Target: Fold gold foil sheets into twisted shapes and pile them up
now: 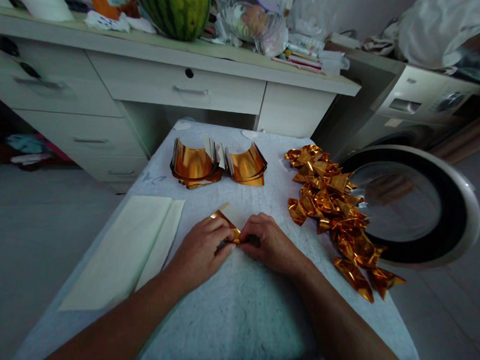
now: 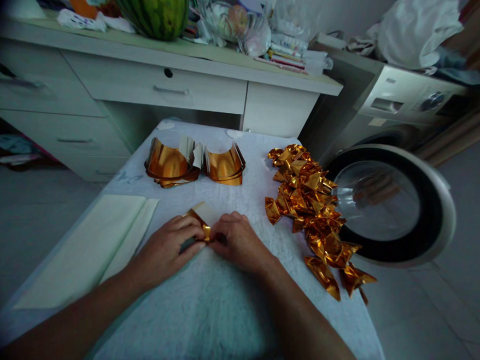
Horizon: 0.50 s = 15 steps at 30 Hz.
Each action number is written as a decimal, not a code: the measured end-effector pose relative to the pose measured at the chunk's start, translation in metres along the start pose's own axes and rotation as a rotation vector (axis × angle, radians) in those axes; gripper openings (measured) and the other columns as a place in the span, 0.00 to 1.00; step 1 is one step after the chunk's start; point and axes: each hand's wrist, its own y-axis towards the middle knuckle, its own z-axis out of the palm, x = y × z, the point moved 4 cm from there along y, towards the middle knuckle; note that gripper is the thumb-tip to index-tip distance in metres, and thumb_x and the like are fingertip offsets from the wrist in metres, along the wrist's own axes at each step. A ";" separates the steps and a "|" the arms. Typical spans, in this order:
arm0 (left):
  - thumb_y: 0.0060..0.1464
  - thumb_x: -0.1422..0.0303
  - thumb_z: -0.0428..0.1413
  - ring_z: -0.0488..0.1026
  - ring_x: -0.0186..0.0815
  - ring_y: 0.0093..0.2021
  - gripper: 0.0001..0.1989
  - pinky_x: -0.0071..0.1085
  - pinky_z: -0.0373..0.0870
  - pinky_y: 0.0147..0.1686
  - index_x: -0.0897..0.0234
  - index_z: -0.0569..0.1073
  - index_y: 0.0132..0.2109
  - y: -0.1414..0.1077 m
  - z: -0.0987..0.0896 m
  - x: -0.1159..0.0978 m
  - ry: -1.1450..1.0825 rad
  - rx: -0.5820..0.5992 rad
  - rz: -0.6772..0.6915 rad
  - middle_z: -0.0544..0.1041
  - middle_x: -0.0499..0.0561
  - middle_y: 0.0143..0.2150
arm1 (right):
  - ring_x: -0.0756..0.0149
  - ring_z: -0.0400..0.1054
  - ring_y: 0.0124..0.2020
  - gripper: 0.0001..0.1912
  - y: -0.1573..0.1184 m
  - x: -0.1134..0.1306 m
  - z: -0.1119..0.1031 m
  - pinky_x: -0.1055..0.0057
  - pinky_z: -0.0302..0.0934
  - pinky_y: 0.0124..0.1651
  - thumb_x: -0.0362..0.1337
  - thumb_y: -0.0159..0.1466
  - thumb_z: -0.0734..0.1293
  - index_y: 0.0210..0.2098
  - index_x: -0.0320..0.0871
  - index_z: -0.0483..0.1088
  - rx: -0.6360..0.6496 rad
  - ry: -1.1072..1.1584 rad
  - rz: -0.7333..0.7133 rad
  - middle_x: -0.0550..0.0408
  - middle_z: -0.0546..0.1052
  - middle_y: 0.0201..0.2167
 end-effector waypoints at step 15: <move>0.62 0.73 0.50 0.70 0.39 0.41 0.09 0.40 0.71 0.44 0.63 0.73 0.35 0.002 0.002 -0.001 0.063 -0.039 -0.059 0.72 0.52 0.38 | 0.63 0.63 0.39 0.03 0.001 -0.001 -0.005 0.65 0.53 0.44 0.31 0.65 0.67 0.35 0.42 0.74 -0.006 -0.038 0.132 0.54 0.73 0.33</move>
